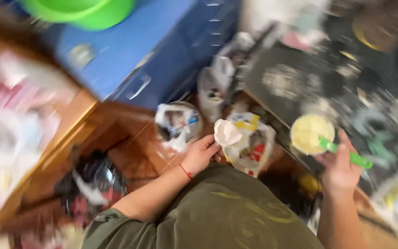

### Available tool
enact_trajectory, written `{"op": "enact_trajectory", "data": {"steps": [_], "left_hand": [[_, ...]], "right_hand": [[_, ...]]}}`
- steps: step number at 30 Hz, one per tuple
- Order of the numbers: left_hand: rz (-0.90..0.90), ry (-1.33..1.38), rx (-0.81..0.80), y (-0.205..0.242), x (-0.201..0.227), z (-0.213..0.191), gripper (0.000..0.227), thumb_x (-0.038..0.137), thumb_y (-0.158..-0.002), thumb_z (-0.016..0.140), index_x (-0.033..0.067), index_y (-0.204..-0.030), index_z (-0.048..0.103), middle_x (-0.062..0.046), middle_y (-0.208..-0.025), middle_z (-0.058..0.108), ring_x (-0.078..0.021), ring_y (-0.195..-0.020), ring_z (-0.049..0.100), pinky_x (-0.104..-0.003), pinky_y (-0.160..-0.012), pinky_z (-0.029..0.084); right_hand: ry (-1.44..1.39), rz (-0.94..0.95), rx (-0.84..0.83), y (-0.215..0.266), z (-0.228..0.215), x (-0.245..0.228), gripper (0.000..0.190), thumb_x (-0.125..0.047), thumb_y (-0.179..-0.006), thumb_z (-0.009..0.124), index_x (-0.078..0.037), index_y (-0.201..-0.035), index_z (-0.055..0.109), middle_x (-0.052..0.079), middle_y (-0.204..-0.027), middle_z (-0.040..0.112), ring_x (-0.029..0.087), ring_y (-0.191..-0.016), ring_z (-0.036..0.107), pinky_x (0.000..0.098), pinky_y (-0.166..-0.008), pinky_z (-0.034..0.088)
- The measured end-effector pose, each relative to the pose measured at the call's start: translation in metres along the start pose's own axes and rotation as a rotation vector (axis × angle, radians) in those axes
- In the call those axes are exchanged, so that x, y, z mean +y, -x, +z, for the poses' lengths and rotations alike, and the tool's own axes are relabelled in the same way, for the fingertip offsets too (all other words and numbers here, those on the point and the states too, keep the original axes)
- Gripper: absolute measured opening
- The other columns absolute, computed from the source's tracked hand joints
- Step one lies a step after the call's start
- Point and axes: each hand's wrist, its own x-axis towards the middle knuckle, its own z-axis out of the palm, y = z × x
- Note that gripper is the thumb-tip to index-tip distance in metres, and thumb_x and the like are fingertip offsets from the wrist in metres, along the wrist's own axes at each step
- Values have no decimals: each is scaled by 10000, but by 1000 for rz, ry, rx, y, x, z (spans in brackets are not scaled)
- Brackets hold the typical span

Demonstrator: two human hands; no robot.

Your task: The person mixes a white paste in a small container using a green spatula. They add a small amount of liquid from a purple cup into the mixture and continue stirring. The person then applies the paste onto a white, crescent-shaped object using the spatula.

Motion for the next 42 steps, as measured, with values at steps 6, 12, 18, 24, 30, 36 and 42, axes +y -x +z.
{"op": "enact_trajectory", "data": {"steps": [6, 12, 18, 24, 30, 36, 42], "left_hand": [[11, 234, 440, 83, -59, -78, 154, 198, -1037, 514, 93, -1015, 624, -70, -766, 687, -149, -592, 679, -218, -532, 528], [93, 360, 690, 129, -70, -127, 169, 155, -1026, 509, 96, -1081, 658, -97, -770, 731, -166, -615, 739, -207, -534, 519], [168, 347, 739, 137, -59, -225, 167, 130, -1020, 506, 93, -1029, 669, -81, -769, 734, -156, -636, 743, -211, -568, 523], [178, 548, 668, 97, -23, -354, 153, 82, -1025, 494, 15, -1089, 616, -121, -769, 697, -194, -651, 726, -297, -615, 595], [116, 685, 626, 51, 2, -419, 202, 103, -1041, 497, 36, -1204, 594, -117, -900, 707, -218, -707, 751, -296, -626, 615], [113, 791, 603, 12, 36, -418, 324, 127, -1047, 485, 41, -1357, 520, -119, -1208, 675, -356, -950, 745, -399, -767, 629], [147, 924, 600, -10, 62, -395, 384, 197, -1062, 466, 53, -1418, 463, -94, -1366, 568, -429, -1010, 703, -440, -739, 643]], "right_hand": [[105, -9, -634, 17, 152, 13, 470, -252, -1093, 452, -98, -1533, 522, 243, -1216, 653, 342, -944, 678, 491, -780, 595], [75, 19, -959, 49, 338, 23, 405, -270, -1085, 534, -129, -1461, 588, 271, -1046, 699, 394, -823, 730, 542, -684, 638], [124, -82, -1128, 112, 521, -7, 413, -271, -1088, 532, -113, -1468, 562, 272, -1009, 674, 379, -833, 744, 500, -706, 653], [201, -32, -1090, 104, 640, 14, 421, -310, -1081, 580, -137, -1466, 567, 303, -1032, 679, 411, -834, 744, 501, -685, 654], [657, -352, -920, 138, 633, -39, 359, -448, -1067, 614, -201, -1325, 652, 228, -938, 705, 353, -860, 726, 451, -781, 603], [707, -928, -1025, 120, 616, -36, 223, -216, -965, 764, -165, -1183, 761, 82, -910, 742, 232, -786, 699, 360, -717, 589], [650, -1270, -1308, 117, 625, -81, 234, -129, -979, 713, -69, -1201, 750, 148, -904, 721, 291, -813, 698, 409, -767, 588]]}}
